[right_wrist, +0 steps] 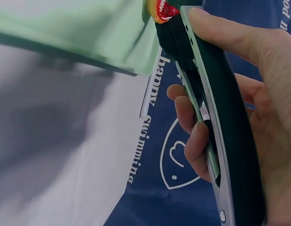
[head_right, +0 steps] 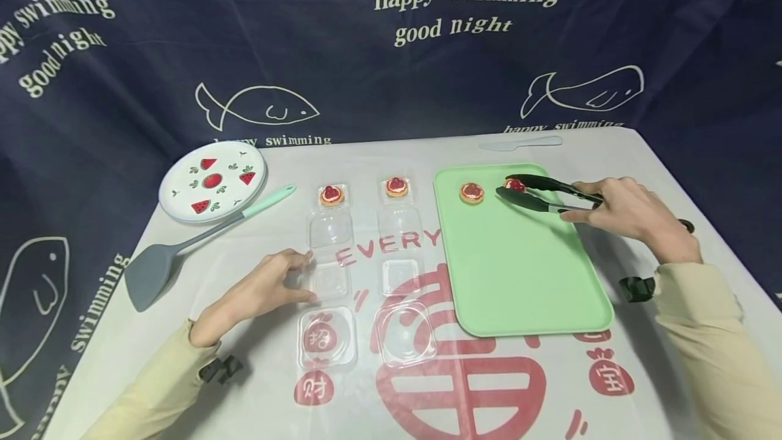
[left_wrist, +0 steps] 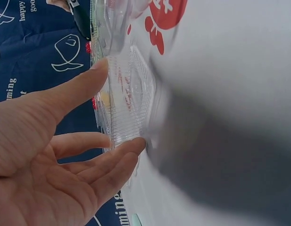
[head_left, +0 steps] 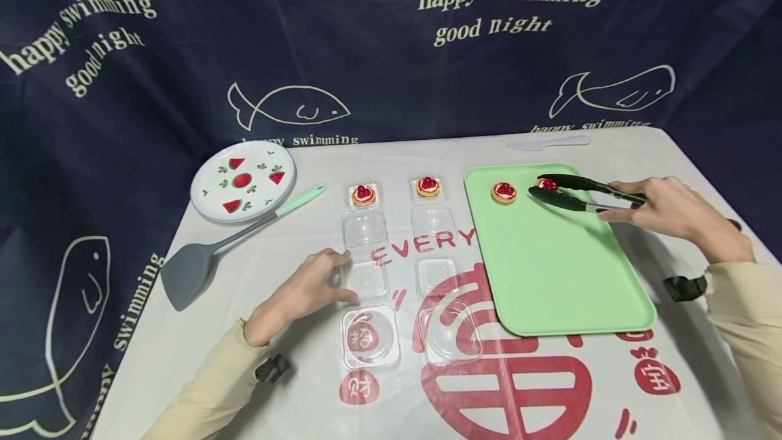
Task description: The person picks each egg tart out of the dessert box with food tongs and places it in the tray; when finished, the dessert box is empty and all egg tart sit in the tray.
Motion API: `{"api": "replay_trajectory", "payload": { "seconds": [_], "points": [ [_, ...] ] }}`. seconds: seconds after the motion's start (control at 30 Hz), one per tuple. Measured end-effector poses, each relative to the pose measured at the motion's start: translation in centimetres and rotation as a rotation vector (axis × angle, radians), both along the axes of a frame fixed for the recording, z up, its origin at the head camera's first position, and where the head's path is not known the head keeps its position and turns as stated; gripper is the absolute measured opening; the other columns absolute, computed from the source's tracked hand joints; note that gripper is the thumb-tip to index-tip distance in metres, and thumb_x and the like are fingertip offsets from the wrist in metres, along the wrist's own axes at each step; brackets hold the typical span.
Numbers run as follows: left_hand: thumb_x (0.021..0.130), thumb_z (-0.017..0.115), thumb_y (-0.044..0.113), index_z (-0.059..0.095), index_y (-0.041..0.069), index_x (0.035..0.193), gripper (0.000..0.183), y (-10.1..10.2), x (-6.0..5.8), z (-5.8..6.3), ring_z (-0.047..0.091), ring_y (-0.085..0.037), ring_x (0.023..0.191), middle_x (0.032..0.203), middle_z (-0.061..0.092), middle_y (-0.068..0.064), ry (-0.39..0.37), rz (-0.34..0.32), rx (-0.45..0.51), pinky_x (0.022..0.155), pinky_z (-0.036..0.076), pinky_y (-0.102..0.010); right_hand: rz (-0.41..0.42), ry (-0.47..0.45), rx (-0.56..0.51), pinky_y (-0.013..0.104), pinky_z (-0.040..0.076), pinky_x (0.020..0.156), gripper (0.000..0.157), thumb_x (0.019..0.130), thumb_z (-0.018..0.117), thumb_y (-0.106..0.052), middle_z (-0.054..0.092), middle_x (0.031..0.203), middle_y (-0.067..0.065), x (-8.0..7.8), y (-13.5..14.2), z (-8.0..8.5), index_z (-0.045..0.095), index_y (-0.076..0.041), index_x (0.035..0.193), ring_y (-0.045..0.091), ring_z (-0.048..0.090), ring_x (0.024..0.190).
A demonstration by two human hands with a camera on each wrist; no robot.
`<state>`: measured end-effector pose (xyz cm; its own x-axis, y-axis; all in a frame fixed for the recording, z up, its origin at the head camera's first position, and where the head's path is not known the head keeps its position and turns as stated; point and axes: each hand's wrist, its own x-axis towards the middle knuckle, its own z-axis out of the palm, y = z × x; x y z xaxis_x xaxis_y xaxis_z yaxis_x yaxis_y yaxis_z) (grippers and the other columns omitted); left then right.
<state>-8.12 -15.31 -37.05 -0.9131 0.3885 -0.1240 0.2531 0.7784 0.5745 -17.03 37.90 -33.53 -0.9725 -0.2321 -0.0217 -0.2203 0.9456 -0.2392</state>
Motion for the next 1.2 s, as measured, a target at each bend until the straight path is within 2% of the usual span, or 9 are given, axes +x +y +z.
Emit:
{"api": "replay_trajectory", "payload": {
  "seconds": [0.13, 0.33, 0.53, 0.63, 0.73, 0.83, 0.93, 1.03, 1.2],
  "points": [
    [0.071, 0.087, 0.014, 0.057, -0.014, 0.124, 0.067, 0.0, 0.1, -0.1, 0.057, -0.024, 0.086, 0.1, 0.064, -0.018, -0.013, 0.015, 0.024, 0.078, 0.052, -0.039, 0.007, -0.025, 0.013, 0.031, 0.034, 0.051, 0.077, 0.078, 0.078, -0.048, 0.049, 0.06, 0.005, -0.3, -0.3, -0.1, 0.058, 0.003, 0.132, 0.023, 0.047, 0.066],
    [0.071, 0.086, 0.015, 0.055, -0.014, 0.127, 0.071, 0.0, 0.2, -0.2, 0.06, -0.03, 0.097, 0.111, 0.063, -0.024, -0.016, 0.018, 0.046, 0.088, 0.052, -0.046, 0.006, -0.042, 0.005, 0.032, 0.035, 0.051, 0.079, 0.079, 0.077, -0.05, 0.057, 0.063, 0.011, -0.3, -0.4, -0.2, 0.056, 0.003, 0.134, 0.023, 0.048, 0.067],
    [0.072, 0.086, 0.015, 0.055, -0.013, 0.127, 0.07, -0.1, 0.2, -0.2, 0.06, -0.032, 0.102, 0.115, 0.062, -0.024, -0.012, 0.004, 0.062, 0.092, 0.051, -0.048, -0.025, -0.042, -0.021, 0.031, 0.028, 0.048, 0.082, 0.079, 0.076, -0.05, 0.038, 0.057, 0.0, 0.1, -0.3, -0.4, 0.052, 0.002, 0.138, 0.019, 0.037, 0.059],
    [0.072, 0.086, 0.016, 0.053, -0.013, 0.129, 0.072, -0.2, 0.3, -0.2, 0.059, -0.035, 0.108, 0.12, 0.061, -0.026, -0.015, 0.001, 0.07, 0.095, 0.049, -0.049, -0.03, -0.021, -0.036, 0.031, 0.028, 0.048, 0.081, 0.079, 0.077, -0.049, 0.034, 0.056, -0.002, 0.4, -0.2, -0.4, 0.053, 0.001, 0.138, 0.018, 0.036, 0.058],
    [0.074, 0.085, 0.017, 0.049, -0.013, 0.132, 0.075, -0.5, 0.4, -0.1, 0.058, -0.035, 0.11, 0.119, 0.061, -0.024, -0.015, -0.001, 0.088, 0.097, 0.048, -0.05, -0.033, -0.012, -0.05, 0.031, 0.027, 0.048, 0.081, 0.078, 0.078, -0.048, 0.037, 0.055, -0.002, 0.8, 0.0, -0.5, 0.052, 0.001, 0.138, 0.018, 0.036, 0.057],
    [0.076, 0.083, 0.017, 0.049, -0.013, 0.129, 0.069, -0.9, 0.3, 0.2, 0.059, -0.035, 0.105, 0.111, 0.062, -0.023, 0.017, 0.012, 0.124, 0.093, 0.05, -0.05, -0.033, -0.007, -0.056, 0.03, 0.028, 0.047, 0.081, 0.078, 0.078, -0.047, 0.048, 0.059, -0.001, 1.2, 0.1, -0.5, 0.053, 0.002, 0.137, 0.018, 0.038, 0.059],
    [0.081, 0.079, 0.016, 0.053, -0.012, 0.121, 0.056, -1.0, -0.4, 0.8, 0.06, -0.035, 0.099, 0.105, 0.062, -0.024, 0.077, 0.036, 0.168, 0.088, 0.052, -0.049, -0.034, -0.006, -0.053, 0.03, 0.029, 0.047, 0.082, 0.078, 0.078, -0.047, 0.053, 0.061, -0.001, 1.5, 0.2, -0.6, 0.052, 0.003, 0.137, 0.019, 0.041, 0.061],
    [0.086, 0.074, 0.015, 0.055, -0.011, 0.119, 0.047, -0.3, -1.8, 1.4, 0.059, -0.036, 0.1, 0.108, 0.06, -0.026, 0.136, 0.055, 0.209, 0.089, 0.053, -0.049, -0.033, 0.001, -0.053, 0.03, 0.03, 0.047, 0.082, 0.077, 0.079, -0.047, 0.058, 0.064, 0.0, 1.6, 0.2, -0.6, 0.053, 0.003, 0.137, 0.02, 0.043, 0.062],
    [0.093, 0.065, 0.018, 0.052, -0.01, 0.126, 0.045, 2.3, -5.3, 2.0, 0.055, -0.036, 0.11, 0.119, 0.055, -0.024, 0.221, 0.035, 0.24, 0.098, 0.047, -0.047, -0.025, 0.007, -0.076, 0.029, 0.033, 0.05, 0.083, 0.076, 0.079, -0.048, 0.07, 0.081, 0.011, 1.7, -0.6, -0.2, 0.053, 0.001, 0.138, 0.024, 0.047, 0.068]
  ]
}}
